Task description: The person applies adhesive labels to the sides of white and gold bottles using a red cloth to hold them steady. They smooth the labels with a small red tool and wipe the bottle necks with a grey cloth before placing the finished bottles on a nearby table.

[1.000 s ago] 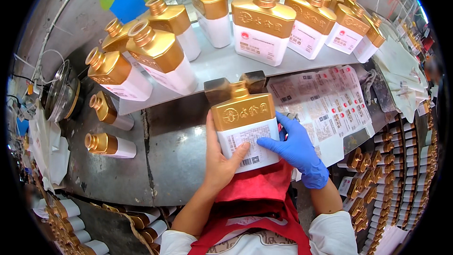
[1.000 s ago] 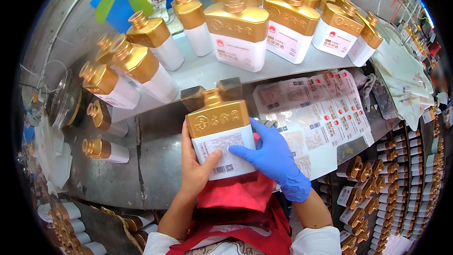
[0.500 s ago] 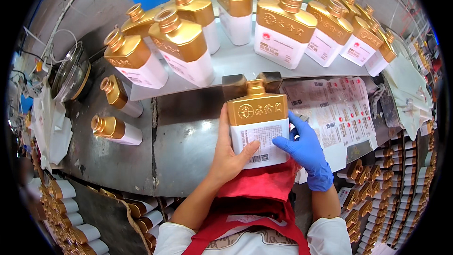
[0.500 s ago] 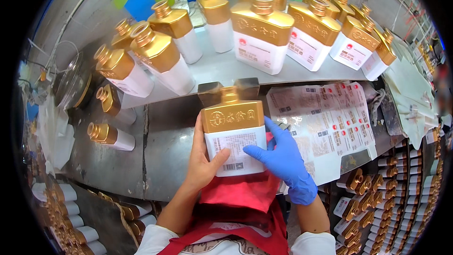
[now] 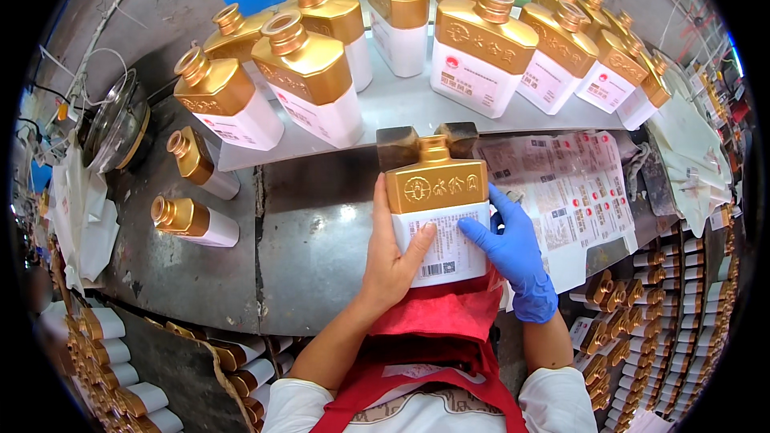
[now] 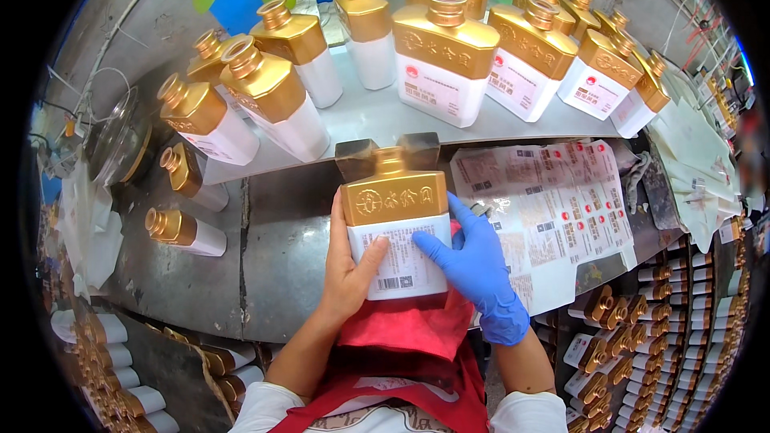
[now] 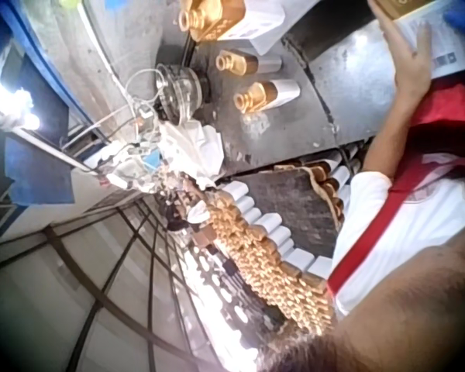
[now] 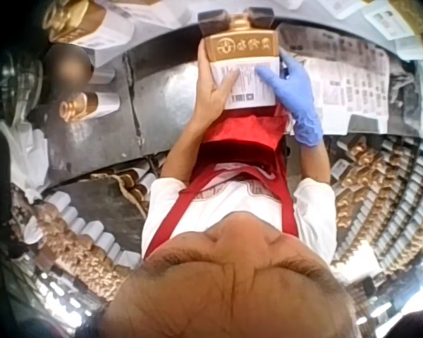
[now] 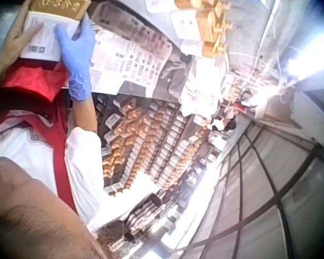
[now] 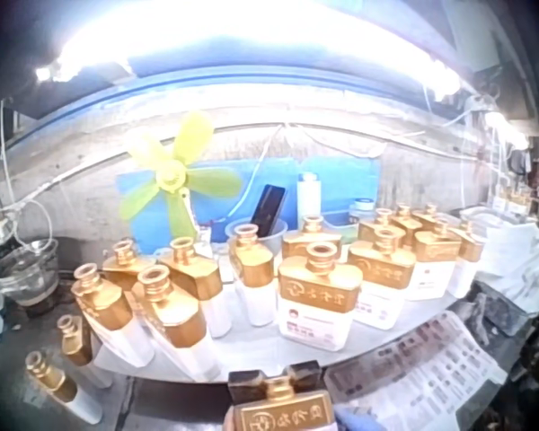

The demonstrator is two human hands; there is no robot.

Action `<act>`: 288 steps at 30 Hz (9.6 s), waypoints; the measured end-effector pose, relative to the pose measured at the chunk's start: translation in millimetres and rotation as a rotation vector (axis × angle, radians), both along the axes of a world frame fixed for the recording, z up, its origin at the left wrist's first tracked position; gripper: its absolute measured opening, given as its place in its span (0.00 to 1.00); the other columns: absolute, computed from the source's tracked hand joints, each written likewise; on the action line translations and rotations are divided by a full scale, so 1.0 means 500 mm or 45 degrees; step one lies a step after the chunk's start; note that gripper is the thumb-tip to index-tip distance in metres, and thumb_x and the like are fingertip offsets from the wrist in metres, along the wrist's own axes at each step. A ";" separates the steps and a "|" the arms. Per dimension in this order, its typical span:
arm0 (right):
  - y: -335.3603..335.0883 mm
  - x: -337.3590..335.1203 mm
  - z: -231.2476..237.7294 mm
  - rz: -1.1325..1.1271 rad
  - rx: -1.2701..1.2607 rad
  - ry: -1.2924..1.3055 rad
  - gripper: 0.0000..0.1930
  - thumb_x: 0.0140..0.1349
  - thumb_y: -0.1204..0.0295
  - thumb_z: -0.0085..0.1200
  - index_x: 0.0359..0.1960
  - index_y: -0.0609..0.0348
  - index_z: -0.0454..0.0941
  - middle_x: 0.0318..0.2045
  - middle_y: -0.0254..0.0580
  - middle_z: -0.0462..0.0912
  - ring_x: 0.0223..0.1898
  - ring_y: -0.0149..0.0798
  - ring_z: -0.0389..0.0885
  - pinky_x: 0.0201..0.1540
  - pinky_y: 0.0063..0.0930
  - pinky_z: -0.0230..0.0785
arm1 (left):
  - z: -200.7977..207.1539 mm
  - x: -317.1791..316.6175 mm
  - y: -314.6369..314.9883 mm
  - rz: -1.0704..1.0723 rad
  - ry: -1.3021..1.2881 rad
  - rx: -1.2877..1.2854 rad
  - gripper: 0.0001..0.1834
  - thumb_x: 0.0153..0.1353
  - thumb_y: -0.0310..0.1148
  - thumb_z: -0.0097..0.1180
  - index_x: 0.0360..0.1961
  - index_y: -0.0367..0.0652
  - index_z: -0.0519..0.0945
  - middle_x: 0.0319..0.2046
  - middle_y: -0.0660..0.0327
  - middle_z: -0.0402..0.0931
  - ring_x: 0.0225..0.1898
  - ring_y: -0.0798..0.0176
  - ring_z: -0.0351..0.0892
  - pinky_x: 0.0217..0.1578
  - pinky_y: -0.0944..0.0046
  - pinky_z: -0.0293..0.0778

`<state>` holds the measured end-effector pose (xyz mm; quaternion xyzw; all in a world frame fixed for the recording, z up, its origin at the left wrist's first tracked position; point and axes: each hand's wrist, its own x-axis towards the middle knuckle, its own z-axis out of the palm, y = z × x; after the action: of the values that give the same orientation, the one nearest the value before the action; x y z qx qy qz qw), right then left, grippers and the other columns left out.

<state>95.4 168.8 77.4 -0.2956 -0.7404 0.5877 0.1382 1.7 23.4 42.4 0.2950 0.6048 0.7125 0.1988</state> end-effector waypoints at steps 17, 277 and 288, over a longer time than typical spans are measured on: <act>0.015 -0.003 -0.006 0.077 -0.101 -0.014 0.27 0.59 0.65 0.58 0.57 0.68 0.68 0.31 0.36 0.79 0.28 0.21 0.72 0.32 0.17 0.68 | -0.001 -0.002 0.005 0.086 0.099 -0.027 0.36 0.67 0.33 0.44 0.67 0.30 0.41 0.58 0.46 0.61 0.57 0.57 0.63 0.58 0.63 0.58; -0.010 0.081 0.014 -0.142 0.033 -0.114 0.19 0.52 0.71 0.64 0.47 0.58 0.78 0.30 0.29 0.80 0.24 0.18 0.68 0.29 0.13 0.65 | -0.021 0.034 -0.022 0.096 -0.054 -0.004 0.46 0.54 0.27 0.62 0.67 0.35 0.44 0.56 0.48 0.63 0.52 0.58 0.72 0.51 0.62 0.70; 0.024 0.065 -0.028 -0.098 -0.404 -0.008 0.24 0.56 0.75 0.59 0.56 0.58 0.71 0.40 0.30 0.77 0.21 0.16 0.61 0.27 0.12 0.62 | -0.037 -0.009 -0.051 -0.087 -0.440 0.276 0.40 0.61 0.24 0.48 0.69 0.35 0.41 0.60 0.51 0.58 0.60 0.60 0.62 0.59 0.63 0.58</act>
<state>127.9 180.6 63.6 -0.3437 -0.6267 0.6906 0.1100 -2.9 -2.0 24.0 0.2084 0.4710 0.8064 0.2906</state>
